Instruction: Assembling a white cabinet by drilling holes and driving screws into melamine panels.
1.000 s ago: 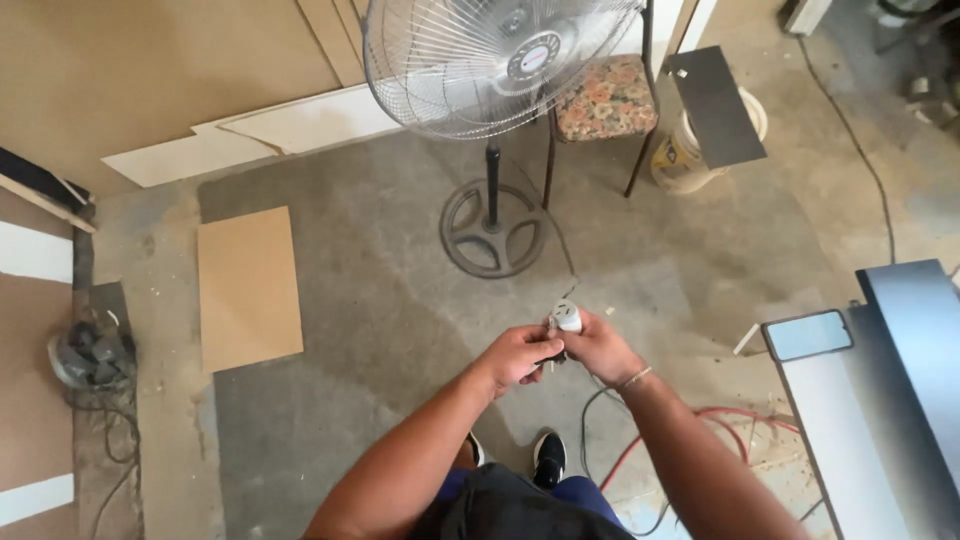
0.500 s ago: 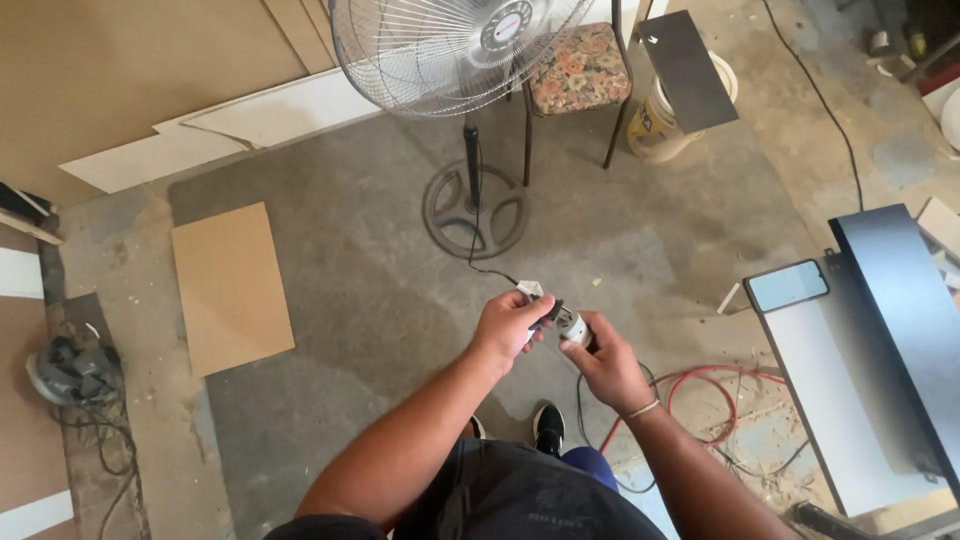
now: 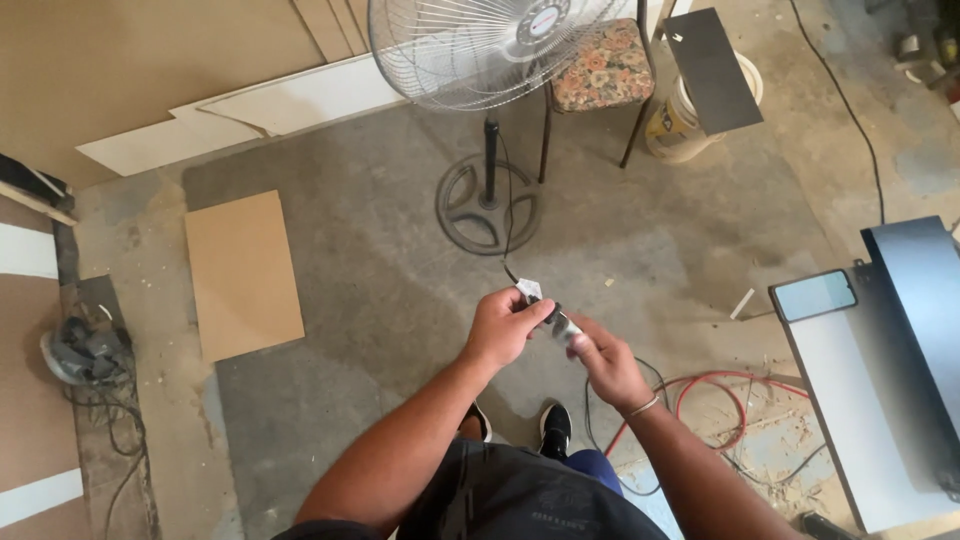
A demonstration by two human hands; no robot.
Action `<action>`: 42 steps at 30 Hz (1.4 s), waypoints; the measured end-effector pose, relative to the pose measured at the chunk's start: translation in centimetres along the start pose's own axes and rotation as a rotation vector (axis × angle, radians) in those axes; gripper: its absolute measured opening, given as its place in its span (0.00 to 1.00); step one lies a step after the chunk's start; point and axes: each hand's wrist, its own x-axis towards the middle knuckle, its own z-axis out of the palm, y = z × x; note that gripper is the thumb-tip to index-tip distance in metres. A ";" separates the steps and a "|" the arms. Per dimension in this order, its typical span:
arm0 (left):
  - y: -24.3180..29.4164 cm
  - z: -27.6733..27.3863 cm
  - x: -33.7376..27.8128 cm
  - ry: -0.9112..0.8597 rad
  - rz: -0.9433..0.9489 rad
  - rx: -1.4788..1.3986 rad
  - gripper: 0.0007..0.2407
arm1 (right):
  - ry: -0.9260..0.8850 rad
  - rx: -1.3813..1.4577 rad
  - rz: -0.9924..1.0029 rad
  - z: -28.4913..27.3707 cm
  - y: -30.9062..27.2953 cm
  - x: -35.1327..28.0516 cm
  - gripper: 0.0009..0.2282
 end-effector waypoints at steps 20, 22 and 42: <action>-0.2 -4.2 -0.1 -0.143 0.206 -0.106 0.11 | -0.071 0.589 0.087 4.5 1.8 1.8 0.21; -1.6 -3.9 0.1 -0.147 0.168 -0.128 0.10 | -0.034 0.579 0.103 4.8 2.4 1.6 0.20; -8.9 -7.6 5.4 0.086 -0.188 -0.211 0.09 | -0.386 -0.261 0.369 9.3 -3.0 9.8 0.20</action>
